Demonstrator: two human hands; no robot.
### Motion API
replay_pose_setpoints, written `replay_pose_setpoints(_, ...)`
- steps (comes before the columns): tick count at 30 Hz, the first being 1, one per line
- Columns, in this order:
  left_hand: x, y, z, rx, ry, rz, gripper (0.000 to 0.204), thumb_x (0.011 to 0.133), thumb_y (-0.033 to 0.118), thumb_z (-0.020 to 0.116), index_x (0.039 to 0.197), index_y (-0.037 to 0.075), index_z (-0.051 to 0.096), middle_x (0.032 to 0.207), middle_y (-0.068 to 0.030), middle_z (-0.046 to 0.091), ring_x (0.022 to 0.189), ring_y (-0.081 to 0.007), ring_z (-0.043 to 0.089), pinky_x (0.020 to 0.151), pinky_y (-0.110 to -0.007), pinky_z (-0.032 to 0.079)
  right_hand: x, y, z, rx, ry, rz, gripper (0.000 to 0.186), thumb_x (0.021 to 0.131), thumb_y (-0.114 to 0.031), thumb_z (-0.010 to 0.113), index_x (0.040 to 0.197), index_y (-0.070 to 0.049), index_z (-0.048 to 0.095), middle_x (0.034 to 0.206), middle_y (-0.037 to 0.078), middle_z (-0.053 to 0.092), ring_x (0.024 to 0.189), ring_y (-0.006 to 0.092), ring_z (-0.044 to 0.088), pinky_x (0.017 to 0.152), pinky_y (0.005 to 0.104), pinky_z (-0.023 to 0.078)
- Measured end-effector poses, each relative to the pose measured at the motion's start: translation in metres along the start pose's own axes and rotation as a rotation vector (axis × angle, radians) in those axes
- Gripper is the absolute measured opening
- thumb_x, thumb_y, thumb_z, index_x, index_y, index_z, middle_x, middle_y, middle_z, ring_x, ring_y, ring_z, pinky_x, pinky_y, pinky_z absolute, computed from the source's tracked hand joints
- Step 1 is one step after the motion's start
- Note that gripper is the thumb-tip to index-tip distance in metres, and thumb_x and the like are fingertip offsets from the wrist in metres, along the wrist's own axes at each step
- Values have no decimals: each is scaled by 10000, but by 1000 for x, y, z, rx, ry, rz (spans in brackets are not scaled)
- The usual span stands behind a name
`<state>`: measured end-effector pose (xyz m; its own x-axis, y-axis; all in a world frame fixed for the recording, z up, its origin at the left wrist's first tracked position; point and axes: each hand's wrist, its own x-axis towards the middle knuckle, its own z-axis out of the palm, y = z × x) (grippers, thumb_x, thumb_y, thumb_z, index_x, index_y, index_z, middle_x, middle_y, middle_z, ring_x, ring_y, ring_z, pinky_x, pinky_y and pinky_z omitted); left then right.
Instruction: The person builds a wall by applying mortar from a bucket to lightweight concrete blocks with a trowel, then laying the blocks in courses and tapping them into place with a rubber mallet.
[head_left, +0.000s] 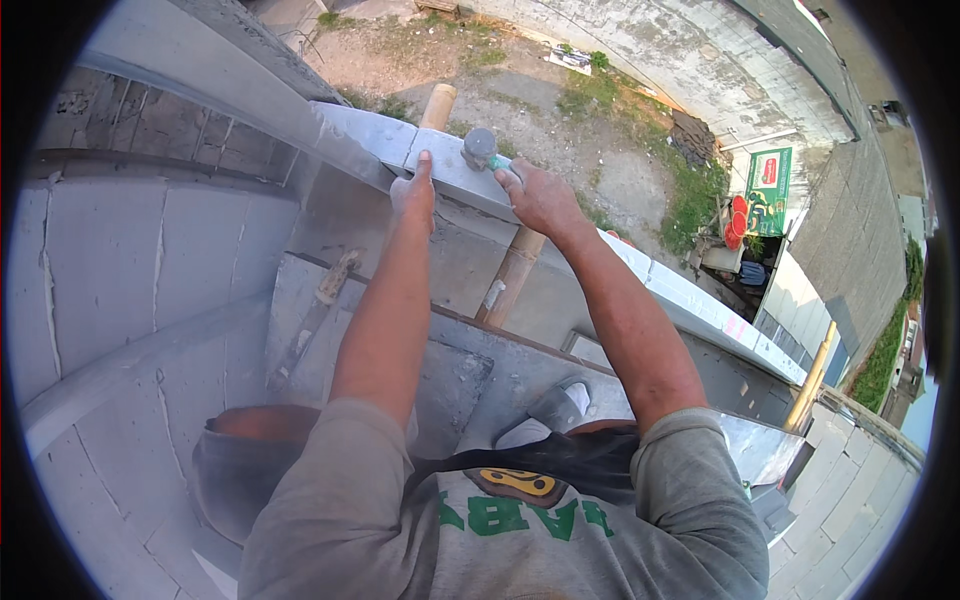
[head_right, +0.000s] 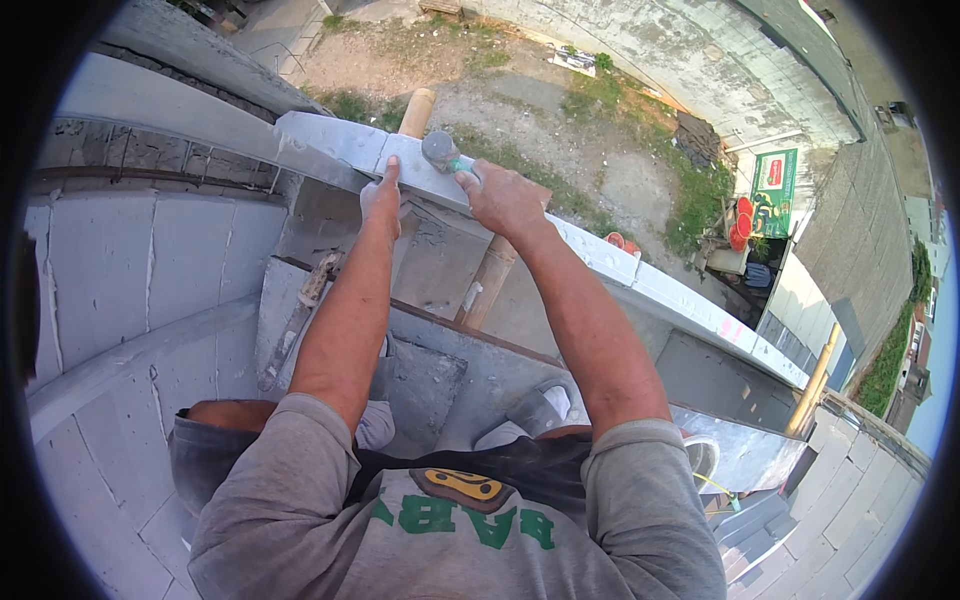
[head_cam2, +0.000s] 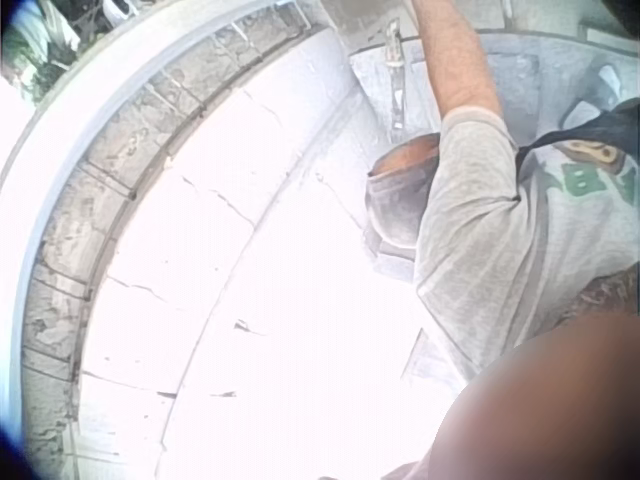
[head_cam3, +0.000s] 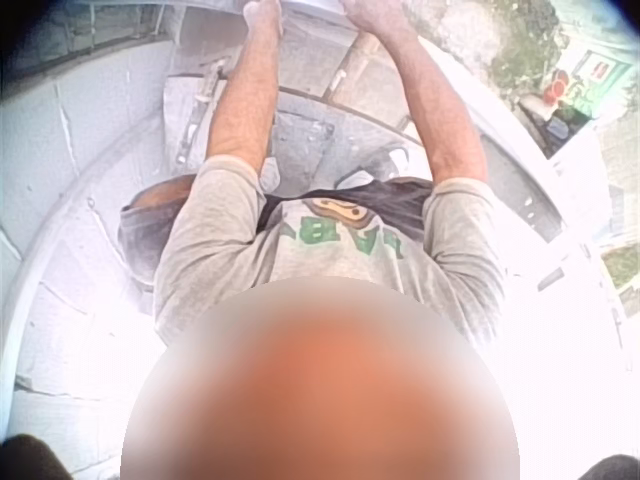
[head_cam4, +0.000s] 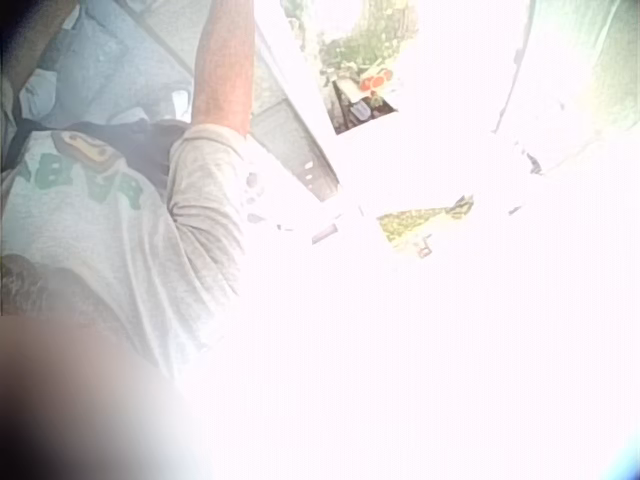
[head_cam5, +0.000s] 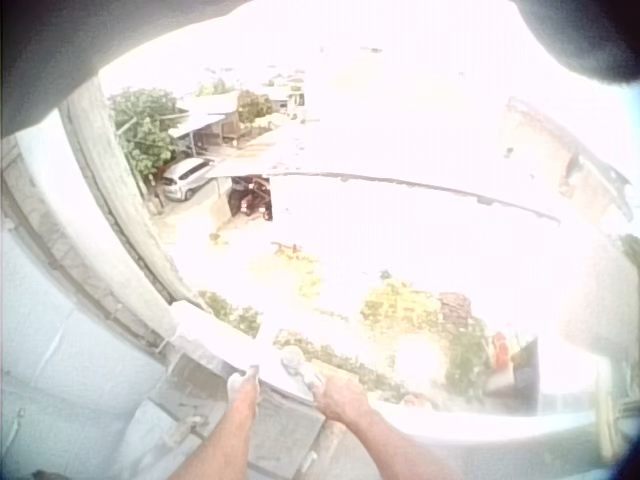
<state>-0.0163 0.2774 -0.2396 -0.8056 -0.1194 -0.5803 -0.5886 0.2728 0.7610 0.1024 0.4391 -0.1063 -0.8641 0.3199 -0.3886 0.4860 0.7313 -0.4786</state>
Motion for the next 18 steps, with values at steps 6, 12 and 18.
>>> replay_pose_setpoints(6, -15, 19, 9, -312, -104, -167, 516, 917, 346, 640, 1257, -19, 509, 1214, -147, 562, 1041, -296, 599, 882, -466, 521, -1, 3, -3, -9, 4, 5, 454, 975, -449, 415, 1116, -53, 588, 1057, 251, 654, 1023, 414, 618, 896, 507, 457)
replay_pose_setpoints(12, -23, 25, 14, -388, -95, -160, 433, 943, 288, 605, 1259, 7, 514, 1224, -139, 557, 1041, -291, 602, 873, -474, 535, -1, 3, -6, -23, -2, 6, 447, 976, -444, 419, 1130, -56, 577, 1041, 257, 656, 1008, 416, 622, 881, 508, 466)
replay_pose_setpoints(18, -30, 29, 17, -354, -12, -155, 451, 935, 295, 608, 1260, 1, 496, 1209, -140, 561, 1042, -287, 602, 836, -472, 545, -1, 4, -5, 41, 16, -5, 428, 975, -430, 429, 1078, -49, 594, 1011, 258, 656, 990, 420, 621, 868, 510, 469)
